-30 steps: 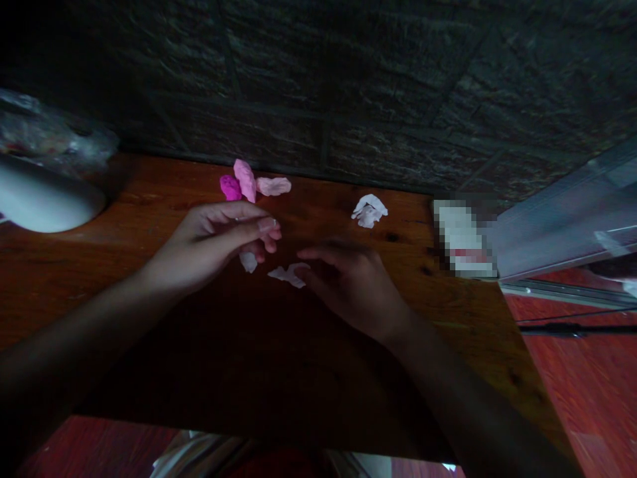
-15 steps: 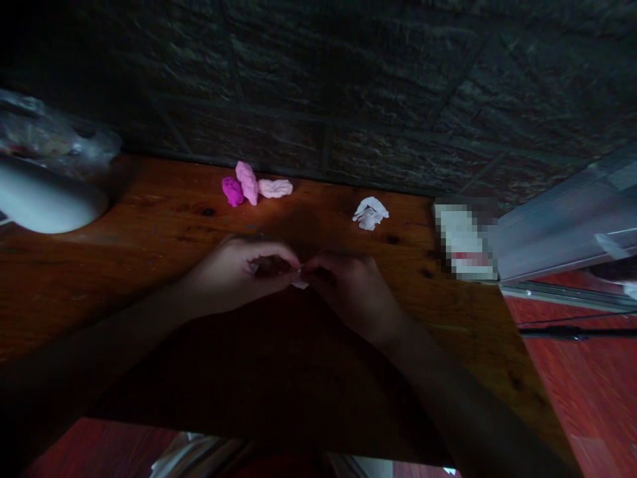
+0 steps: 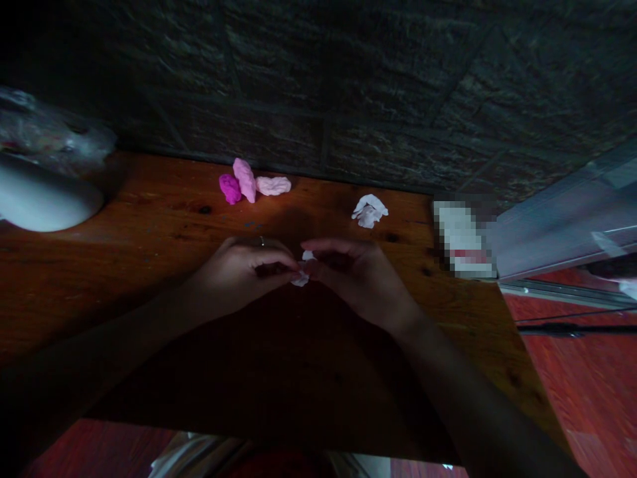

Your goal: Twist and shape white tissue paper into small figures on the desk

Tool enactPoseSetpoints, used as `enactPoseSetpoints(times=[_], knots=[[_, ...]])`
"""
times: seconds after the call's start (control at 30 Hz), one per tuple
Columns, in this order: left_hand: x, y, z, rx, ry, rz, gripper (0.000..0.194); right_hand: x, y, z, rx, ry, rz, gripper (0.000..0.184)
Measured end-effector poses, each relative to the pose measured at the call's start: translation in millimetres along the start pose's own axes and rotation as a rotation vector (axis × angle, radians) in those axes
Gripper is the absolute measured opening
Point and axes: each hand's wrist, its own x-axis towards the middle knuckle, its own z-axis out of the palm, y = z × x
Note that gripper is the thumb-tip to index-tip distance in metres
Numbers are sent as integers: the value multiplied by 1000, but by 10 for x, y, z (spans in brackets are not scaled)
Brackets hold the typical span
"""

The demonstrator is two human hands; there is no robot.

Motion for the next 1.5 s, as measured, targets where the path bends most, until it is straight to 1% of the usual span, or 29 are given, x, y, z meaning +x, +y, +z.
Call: enactPoseSetpoints(times=[0.1,0.17,0.4,0.47,0.53,0.6,0.73,0.83,0.9,1.0,1.1,1.27,1.37,1.5], knots=[[-1,8,4,47,8,49,12,5,-8,3,69,-46,40,24],[0,12,3,65,9,67,12,12,-8,2,111,-54,48,23],[15,36,-41,82,-15,9,10,19,-16,11,124,18,40,20],[12,55,-54,44,8,-24,10,11,-25,24,145,50,53,20],[4,82,-58,-40,57,-56,14,2,-35,39,149,81,64,21],[-5,109,-48,-176,91,-95,17,-4,-45,54,144,108,64,19],[-7,126,6,-477,99,-165,18,-9,-54,88,128,151,31,14],[10,108,35,-591,116,-214,15,-14,-55,115,114,148,26,14],[24,98,32,-627,117,-242,15,-19,-56,131,151,141,23,15],[34,95,5,-642,119,-259,14,-29,-63,145,211,129,27,16],[25,98,-15,-622,125,-240,12,-38,-62,144,190,115,20,14],[-10,126,-15,-480,77,-188,13,-46,-55,155,123,75,-54,14],[-15,149,-13,-436,78,-201,17,-50,-71,174,98,101,-89,6],[-2,153,-6,-513,89,-221,19,-63,-93,187,56,158,-114,6]])
